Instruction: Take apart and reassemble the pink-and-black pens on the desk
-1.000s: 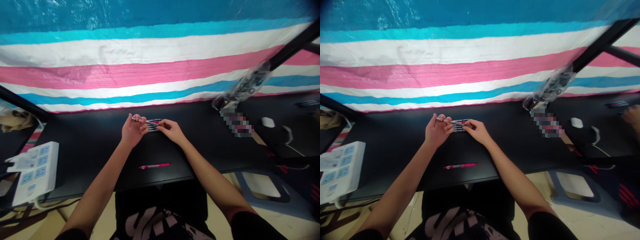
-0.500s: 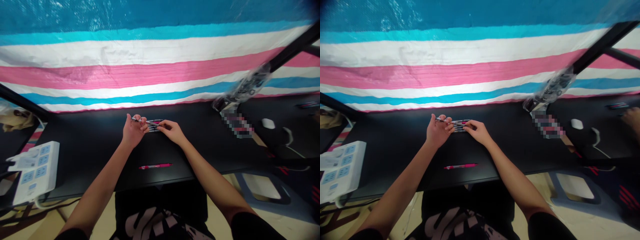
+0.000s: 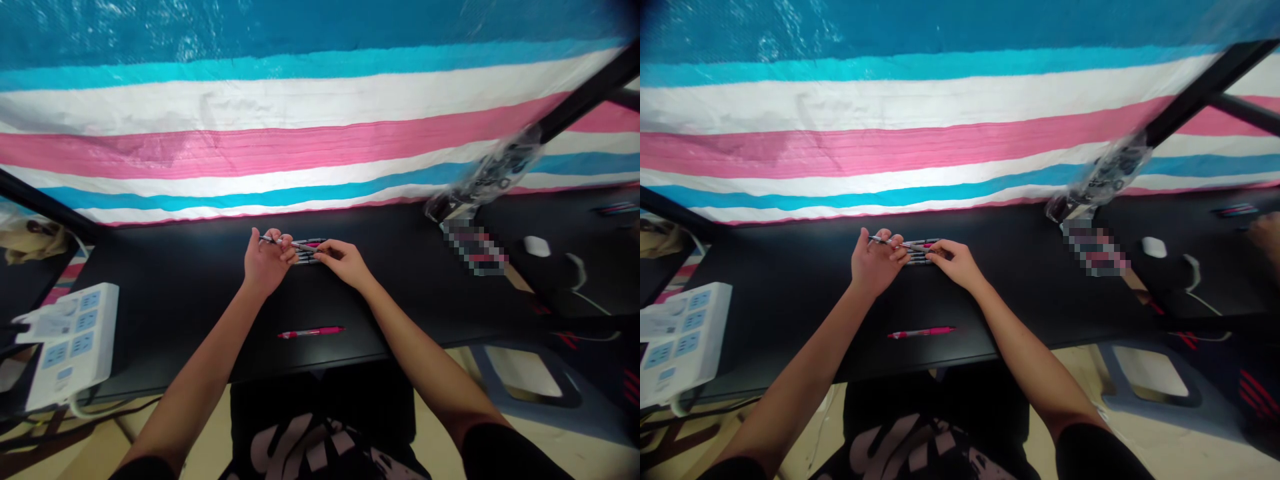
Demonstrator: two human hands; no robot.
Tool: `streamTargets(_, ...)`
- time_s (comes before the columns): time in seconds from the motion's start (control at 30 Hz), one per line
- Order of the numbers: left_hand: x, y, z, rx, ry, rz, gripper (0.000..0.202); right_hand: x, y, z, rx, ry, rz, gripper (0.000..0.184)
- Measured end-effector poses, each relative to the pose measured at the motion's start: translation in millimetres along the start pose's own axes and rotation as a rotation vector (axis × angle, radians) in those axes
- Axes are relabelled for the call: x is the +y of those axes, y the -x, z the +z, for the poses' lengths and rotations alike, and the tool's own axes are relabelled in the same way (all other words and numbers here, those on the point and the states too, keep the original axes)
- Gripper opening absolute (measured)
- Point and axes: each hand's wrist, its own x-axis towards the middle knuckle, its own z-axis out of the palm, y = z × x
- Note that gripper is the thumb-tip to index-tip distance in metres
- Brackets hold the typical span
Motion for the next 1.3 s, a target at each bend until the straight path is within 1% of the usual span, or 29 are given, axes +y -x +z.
streamTargets(0.07, 1, -2, -1.8, -0.011, -0.063, 0.014, 0.056, 0, 0, 0, -0.002, 0.005, -0.003, 0.026)
streamTargets(0.13, 2, -5, -6.2, -0.002, -0.189, 0.06, 0.054, 0, 0, -1, 0.004, 0.017, -0.004, 0.026)
streamTargets(0.2, 5, -9, -13.1, 0.043, -0.419, 0.156, 0.043, 0, -1, -3, 0.026, 0.03, 0.0, 0.028)
streamTargets(0.27, 9, -11, -20.5, 0.089, -0.699, 0.276, 0.031, -1, -2, -6, 0.049, 0.03, 0.008, 0.032)
streamTargets(0.33, 15, -11, -26.1, 0.097, -0.919, 0.351, 0.028, -2, -2, -9, 0.051, 0.018, 0.015, 0.037)
streamTargets(0.43, 25, -8, -28.7, 0.037, -1.094, 0.344, 0.029, -6, -2, -12, 0.023, 0.021, -0.001, 0.045)
streamTargets(0.53, 31, -5, -27.7, -0.037, -1.21, 0.334, 0.024, -8, -3, -16, -0.023, 0.051, -0.016, 0.054)
streamTargets(0.63, 34, -5, -27.4, -0.073, -1.258, 0.359, 0.018, -7, -4, -19, -0.081, 0.061, 0.019, 0.058)
streamTargets(0.77, 36, -5, -29.8, -0.088, -1.286, 0.331, 0.013, -1, -5, -20, -0.137, 0.042, 0.064, 0.056)
streamTargets(0.9, 39, -6, -34.0, -0.085, -1.341, 0.357, 0.012, 3, -4, -17, -0.077, -0.02, 0.051, 0.038)
streamTargets(0.97, 39, -7, -35.8, -0.084, -1.394, 0.333, 0.013, 3, -3, -16, -0.053, -0.021, 0.041, 0.037)
streamTargets(1.03, 39, -7, -37.3, -0.086, -1.43, 0.3, 0.012, 2, -2, -17, -0.054, 0.031, 0.042, 0.031)
streamTargets(1.13, 40, -7, -39.7, -0.085, -1.371, 0.28, 0.011, 2, -3, -22, -0.053, 0.118, 0.046, 0.026)
streamTargets(1.2, 40, -6, -42.3, -0.1, -1.306, 0.26, 0.012, 4, -3, -27, -0.06, 0.125, 0.057, 0.025)
streamTargets(1.3, 41, -7, -48.6, -0.16, -1.269, 0.165, 0.01, 8, -3, -31, -0.128, 0.109, 0.089, 0.024)
